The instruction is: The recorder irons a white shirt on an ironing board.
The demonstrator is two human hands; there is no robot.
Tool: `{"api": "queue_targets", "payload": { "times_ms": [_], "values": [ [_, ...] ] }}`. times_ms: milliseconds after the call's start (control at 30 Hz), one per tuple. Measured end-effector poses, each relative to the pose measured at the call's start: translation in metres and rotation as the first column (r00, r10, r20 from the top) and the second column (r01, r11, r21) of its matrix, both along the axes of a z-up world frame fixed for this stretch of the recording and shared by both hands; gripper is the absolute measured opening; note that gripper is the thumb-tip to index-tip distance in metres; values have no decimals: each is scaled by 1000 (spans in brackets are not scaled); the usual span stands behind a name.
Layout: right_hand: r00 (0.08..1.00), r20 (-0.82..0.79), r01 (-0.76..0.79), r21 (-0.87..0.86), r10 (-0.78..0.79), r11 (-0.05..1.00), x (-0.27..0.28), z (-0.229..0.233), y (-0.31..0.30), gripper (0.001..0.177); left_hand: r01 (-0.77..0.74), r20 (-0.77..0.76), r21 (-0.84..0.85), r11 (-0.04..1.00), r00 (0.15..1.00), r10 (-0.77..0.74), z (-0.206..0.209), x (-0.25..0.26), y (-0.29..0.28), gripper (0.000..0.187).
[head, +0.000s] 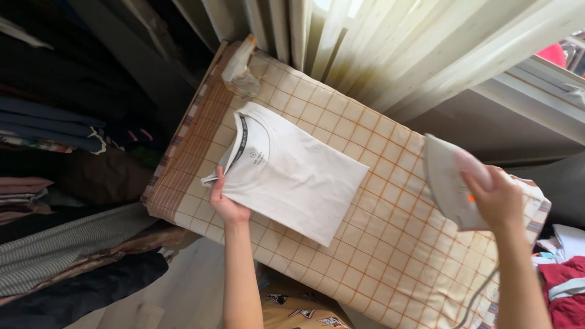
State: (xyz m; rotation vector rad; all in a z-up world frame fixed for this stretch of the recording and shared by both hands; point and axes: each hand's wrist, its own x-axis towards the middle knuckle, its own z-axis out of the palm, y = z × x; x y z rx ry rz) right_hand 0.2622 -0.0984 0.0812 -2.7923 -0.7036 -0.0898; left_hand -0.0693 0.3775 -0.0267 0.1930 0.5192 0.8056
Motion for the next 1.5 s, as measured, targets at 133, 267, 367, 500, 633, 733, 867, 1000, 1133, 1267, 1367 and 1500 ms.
{"api": "queue_targets", "payload": {
  "times_ms": [133, 267, 367, 500, 633, 733, 867, 1000, 1133, 1267, 1367, 1500],
  "values": [
    [946, -310, 121, 67, -95, 990, -54, 57, 140, 48, -10, 31, -18, 1000, 999, 10, -19, -16, 14, 37],
    [906, -424, -17, -30, 2, 999, -106, 64, 253, 48, -5, -66, -19, 1000, 998, 4, -21, -20, 21, 61],
    [896, -419, -162, -3, 146, 987, -142, 12, 312, 48, 69, -128, 9, 998, 990, -67, -23, -23, 29, 70],
    [932, -237, -277, 24, 275, 961, -155, -17, 376, 49, 141, -126, -94, 986, 980, -152, -22, -24, 45, 68],
    [947, -232, -229, 5, 224, 973, -154, -19, 379, 48, 199, -110, -63, 978, 973, -205, -20, -30, 68, 70],
    [966, -123, -223, 30, 225, 974, -156, -21, 343, 49, 194, -271, -47, 980, 941, -200, 1, -28, 90, 69],
    [960, -275, 3, -166, -49, 986, -139, -13, 295, 48, 394, -693, 454, 799, 720, 39, 4, -4, 135, 73],
    [922, -307, 189, -175, -235, 966, -110, -6, 260, 47, 649, -645, 758, 68, 731, 223, 49, 90, 166, 102],
    [963, -112, 230, -136, -246, 964, -95, -34, 205, 51, 470, -470, 881, 52, 883, -6, 72, 182, 181, 106],
    [915, -81, 378, -169, -395, 910, -101, -40, 159, 55, 559, -550, 829, 11, 818, -170, 67, 197, 183, 50],
    [886, -69, 446, -142, -459, 883, -107, -41, 133, 57, 504, -521, 846, -176, 851, -68, 95, 157, 176, 31],
    [854, -99, 498, -130, -511, 857, -110, -45, 123, 58, 542, -575, 740, -398, 817, 43, 121, 50, 167, 46]
  ]
}}
